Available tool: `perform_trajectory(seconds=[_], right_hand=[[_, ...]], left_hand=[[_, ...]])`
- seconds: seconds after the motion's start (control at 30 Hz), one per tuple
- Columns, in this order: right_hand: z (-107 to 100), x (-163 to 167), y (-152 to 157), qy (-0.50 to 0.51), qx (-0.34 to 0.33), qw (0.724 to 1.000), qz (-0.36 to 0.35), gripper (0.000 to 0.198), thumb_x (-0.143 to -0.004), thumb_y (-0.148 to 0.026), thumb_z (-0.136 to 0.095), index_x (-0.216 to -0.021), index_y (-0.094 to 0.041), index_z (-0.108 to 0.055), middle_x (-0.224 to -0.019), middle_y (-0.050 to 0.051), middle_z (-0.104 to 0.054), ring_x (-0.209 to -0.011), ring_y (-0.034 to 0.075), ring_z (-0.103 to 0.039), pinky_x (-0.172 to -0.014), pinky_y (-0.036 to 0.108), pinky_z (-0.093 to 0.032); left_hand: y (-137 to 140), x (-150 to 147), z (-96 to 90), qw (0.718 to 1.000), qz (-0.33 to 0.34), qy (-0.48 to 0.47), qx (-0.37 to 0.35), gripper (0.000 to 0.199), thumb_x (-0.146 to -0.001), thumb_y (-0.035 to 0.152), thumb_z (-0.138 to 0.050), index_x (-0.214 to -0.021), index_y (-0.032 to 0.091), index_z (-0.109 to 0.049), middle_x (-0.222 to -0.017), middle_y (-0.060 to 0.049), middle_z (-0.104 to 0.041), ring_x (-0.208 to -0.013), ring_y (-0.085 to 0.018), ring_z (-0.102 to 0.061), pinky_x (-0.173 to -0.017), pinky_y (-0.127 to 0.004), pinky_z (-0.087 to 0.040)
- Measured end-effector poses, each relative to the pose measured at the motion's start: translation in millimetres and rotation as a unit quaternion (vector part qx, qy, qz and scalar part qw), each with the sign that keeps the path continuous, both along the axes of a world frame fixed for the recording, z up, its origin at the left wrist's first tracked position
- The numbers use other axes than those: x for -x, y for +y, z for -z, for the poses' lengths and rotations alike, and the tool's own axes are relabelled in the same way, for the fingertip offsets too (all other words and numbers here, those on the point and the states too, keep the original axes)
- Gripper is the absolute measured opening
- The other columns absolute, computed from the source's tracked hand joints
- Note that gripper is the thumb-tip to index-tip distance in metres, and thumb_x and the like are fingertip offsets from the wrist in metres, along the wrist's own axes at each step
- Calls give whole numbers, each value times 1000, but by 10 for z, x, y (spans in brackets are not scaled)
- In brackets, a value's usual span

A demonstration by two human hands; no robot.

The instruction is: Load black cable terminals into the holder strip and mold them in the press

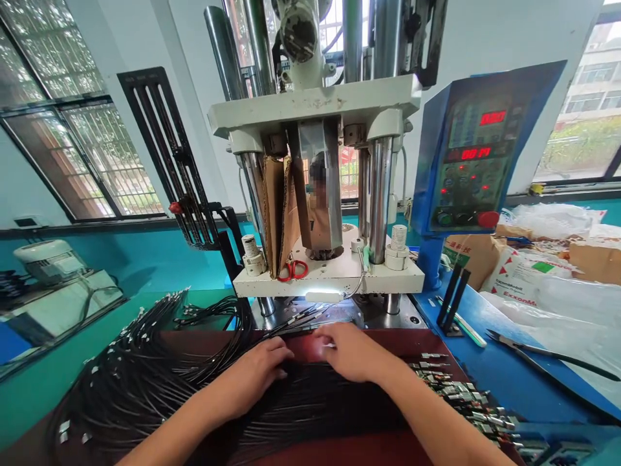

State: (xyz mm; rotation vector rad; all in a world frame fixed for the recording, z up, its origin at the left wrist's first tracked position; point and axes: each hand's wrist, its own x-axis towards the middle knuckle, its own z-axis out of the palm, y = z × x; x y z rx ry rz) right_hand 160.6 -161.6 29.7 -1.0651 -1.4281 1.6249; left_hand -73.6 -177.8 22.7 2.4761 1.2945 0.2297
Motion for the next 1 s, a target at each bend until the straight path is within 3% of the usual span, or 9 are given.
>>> perform_trajectory(seconds=[0.03, 0.1, 0.2, 0.43, 0.6, 0.87, 1.0], right_hand=[[-6, -123, -32, -98, -70, 992, -21, 12, -70, -15, -62, -80, -19, -68, -91, 5, -69, -91, 21, -59, -91, 33, -41], [-29, -305, -88, -248, -173, 951, -58, 14, -79, -23, -58, -86, -20, -70, -93, 5, -70, -86, 21, -60, -83, 32, -43], [-61, -385, -136, -339, -241, 906, -72, 23, -87, -30, -50, -93, -21, -70, -91, 4, -70, -80, 20, -61, -76, 29, -44], [-31, -252, -158, -380, -262, 885, -62, 26, -88, -36, -51, -82, -22, -72, -83, 4, -68, -77, 19, -59, -72, 27, -43], [35, -198, -149, -390, -277, 878, -21, 22, -87, -36, -53, -92, -23, -71, -90, 5, -68, -83, 21, -60, -79, 29, -43], [123, -109, -146, -444, -275, 852, 25, 14, -84, -31, -56, -84, -21, -66, -88, 6, -67, -83, 22, -59, -76, 29, -43], [83, -139, -206, -461, -276, 843, 24, 19, -76, -25, -64, -94, -22, -62, -94, 6, -66, -86, 23, -59, -75, 30, -42]], left_hand=[[41, -11, -10, 1000, 7, 5, 1, 22, -83, 15, -49, -101, 22, -60, -109, -7, -58, -101, -22, -56, -90, -33, -42], [110, -36, -36, 1000, 26, 12, 11, 17, -82, 15, -50, -95, 21, -59, -105, -7, -59, -97, -22, -57, -86, -32, -43], [185, -47, -61, 998, 49, 12, 42, 14, -82, 19, -52, -94, 22, -58, -99, -5, -61, -90, -21, -58, -80, -30, -44], [203, -6, 30, 997, 0, -66, 50, 20, -92, 27, -37, -94, 22, -56, -96, -3, -61, -87, -18, -56, -78, -27, -42], [213, -8, 99, 996, -36, -75, 45, 21, -94, 30, -34, -97, 23, -54, -92, -4, -63, -82, -18, -57, -74, -28, -42], [182, -22, 30, 996, -37, -69, 53, 20, -94, 30, -32, -97, 21, -50, -87, -4, -63, -79, -18, -57, -71, -27, -41], [174, -34, 2, 995, -37, -73, 56, 20, -94, 29, -31, -97, 21, -49, -88, -4, -62, -79, -17, -57, -72, -27, -42]])
